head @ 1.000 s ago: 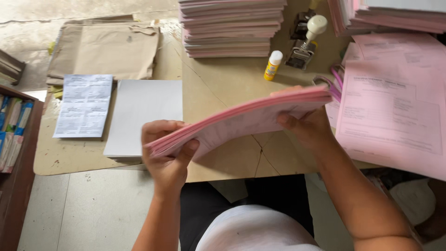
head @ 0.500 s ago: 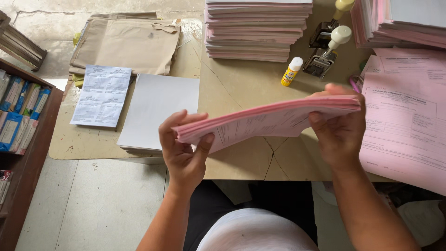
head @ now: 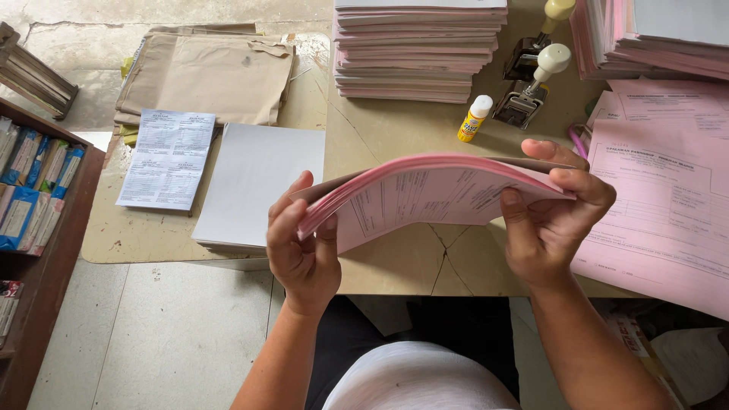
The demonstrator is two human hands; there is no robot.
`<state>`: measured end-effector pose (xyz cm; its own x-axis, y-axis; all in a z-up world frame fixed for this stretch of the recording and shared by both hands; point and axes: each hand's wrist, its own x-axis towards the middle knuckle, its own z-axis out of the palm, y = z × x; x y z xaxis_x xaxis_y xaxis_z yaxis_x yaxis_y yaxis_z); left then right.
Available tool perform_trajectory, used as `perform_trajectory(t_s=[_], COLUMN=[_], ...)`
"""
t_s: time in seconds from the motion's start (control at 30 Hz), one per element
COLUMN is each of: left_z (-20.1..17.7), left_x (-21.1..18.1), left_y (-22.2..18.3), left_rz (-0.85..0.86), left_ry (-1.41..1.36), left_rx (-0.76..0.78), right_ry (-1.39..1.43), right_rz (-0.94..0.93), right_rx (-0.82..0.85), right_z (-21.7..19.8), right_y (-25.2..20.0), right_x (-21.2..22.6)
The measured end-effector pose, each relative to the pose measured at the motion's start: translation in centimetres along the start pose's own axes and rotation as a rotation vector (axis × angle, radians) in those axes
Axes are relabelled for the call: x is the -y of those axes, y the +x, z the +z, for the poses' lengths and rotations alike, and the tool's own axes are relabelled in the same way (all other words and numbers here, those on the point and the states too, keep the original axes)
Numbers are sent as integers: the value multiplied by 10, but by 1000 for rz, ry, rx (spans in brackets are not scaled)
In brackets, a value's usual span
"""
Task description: The person uses scissors to trim a stamp, presses the stamp onto pink documents, and stacks the papers on the desk.
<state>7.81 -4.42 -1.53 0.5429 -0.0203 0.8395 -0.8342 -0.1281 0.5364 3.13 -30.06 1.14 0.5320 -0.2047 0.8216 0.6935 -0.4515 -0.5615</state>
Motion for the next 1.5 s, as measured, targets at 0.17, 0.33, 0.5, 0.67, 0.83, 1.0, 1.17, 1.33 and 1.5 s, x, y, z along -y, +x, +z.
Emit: perform_trajectory(t_s=[0.17,0.33,0.5,0.67,0.83,1.0,1.17,1.33,1.5], left_z=[-2,-8,2,8,7,2,-4,-24,-33], left_x=[-2,27,29,32,35,14,27,26,-36], left_y=[7,1,-1,-5,2,4,-16,-20,35], left_rz=[-305,-358,-362,-319,-406,-377,-599,-551,-41], left_ry=[-234,-320,-361,-227,-313,-314,-368,-103,172], left_rx=[-43,44,29,-73,90,50,165,68,97], right_ry=[144,181,344,266,209,182,172,-67,266], right_rz=[205,245,333,313,416,356,523,592,725], right_rx=[-26,-21,-122,-112,55,49,120,115,-31], right_z=[-4,-23,-18,1,-25,-36,-17,4,19], right_y=[2,-17,-46,-25,-74,-67,-76,-52,-43], right_x=[4,-36,-80,-41,-109,-94,-101,-63,-5])
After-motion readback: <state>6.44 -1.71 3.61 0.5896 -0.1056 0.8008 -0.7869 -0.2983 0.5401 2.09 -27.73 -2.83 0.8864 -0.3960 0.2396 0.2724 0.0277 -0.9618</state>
